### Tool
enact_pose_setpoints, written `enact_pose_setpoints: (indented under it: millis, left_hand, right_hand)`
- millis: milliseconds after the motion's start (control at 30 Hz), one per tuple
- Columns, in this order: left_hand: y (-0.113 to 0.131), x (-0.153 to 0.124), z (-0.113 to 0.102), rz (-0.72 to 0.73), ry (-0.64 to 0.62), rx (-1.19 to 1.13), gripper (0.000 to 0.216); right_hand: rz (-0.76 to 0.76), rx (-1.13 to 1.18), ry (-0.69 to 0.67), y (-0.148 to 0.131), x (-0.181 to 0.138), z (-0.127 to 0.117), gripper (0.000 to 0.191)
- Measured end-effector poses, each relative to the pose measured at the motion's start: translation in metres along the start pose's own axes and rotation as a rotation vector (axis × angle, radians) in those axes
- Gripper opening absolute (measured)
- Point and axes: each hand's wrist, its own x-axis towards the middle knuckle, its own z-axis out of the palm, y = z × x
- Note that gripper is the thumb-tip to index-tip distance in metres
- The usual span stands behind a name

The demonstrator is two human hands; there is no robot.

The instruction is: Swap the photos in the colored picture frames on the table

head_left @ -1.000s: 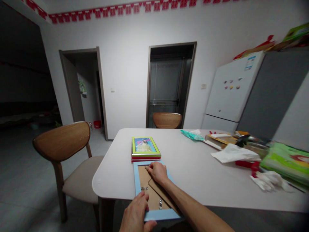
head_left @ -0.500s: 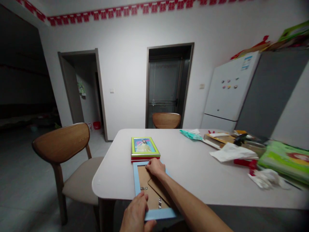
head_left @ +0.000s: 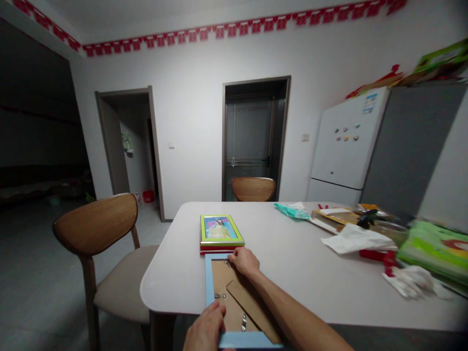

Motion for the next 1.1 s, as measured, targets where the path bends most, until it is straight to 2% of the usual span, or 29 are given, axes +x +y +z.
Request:
enact_pose_setpoints:
  millis: [133,233,400,500,567,633,700,733,800,867,967,1033,1100]
  left_hand:
    - [0.017,0.007,0.005,0.075,-0.054,0.069,0.048]
    - [0.028,0.016,0.016,0.13,-0.089,0.095,0.056]
    - [0.019,0.015,0.025,0.161,0.009,0.011,0.06]
    - [0.022,0.009,0.012,0.166,0.166,-0.193,0.06]
    - [0.035,0.006,-0.001,0.122,0.329,-0.441,0.051]
    - [0.053,0.007,-0.013,0.052,0.453,-0.732,0.032]
    - [0.069,0.01,-0.02,0.0,0.484,-0.966,0.024]
    - [0.074,0.012,-0.021,-0.009,0.475,-1.039,0.024]
    - [0.077,0.017,-0.023,-0.013,0.482,-1.099,0.029]
    - [0.073,0.022,-0.023,-0.028,0.547,-1.124,0.038]
    - [0.062,0.031,-0.022,-0.084,0.609,-1.232,0.049]
    - [0.058,0.038,-0.016,-0.078,0.517,-1.326,0.051]
    - [0.059,0.046,-0.004,-0.048,0.369,-1.363,0.049]
  right_hand:
    - [-0.05,0.191,0.012,0.009,0.001,-0.006,0.021]
    - [-0.094,0.351,0.011,0.016,-0.006,-0.014,0.024]
    - [-0.028,0.556,0.054,0.039,-0.025,-0.04,0.033]
    - [0.127,0.762,0.054,0.045,-0.045,-0.048,0.036]
    - [0.224,0.98,-0.057,0.039,-0.065,-0.045,0.037]
    - [0.296,1.16,-0.244,0.025,-0.087,-0.036,0.043]
    - [0.35,1.309,-0.37,0.008,-0.106,-0.027,0.053]
    - [0.34,1.4,-0.381,0.001,-0.112,-0.025,0.057]
    - [0.293,1.531,-0.289,-0.007,-0.119,-0.026,0.065]
    - [0.27,1.518,-0.152,-0.004,-0.117,-0.036,0.072]
    - [0.303,1.283,-0.039,0.021,-0.1,-0.064,0.074]
    - [0.302,1.115,0.008,0.046,-0.082,-0.082,0.073]
    - [0.277,0.94,0.021,0.073,-0.062,-0.096,0.068]
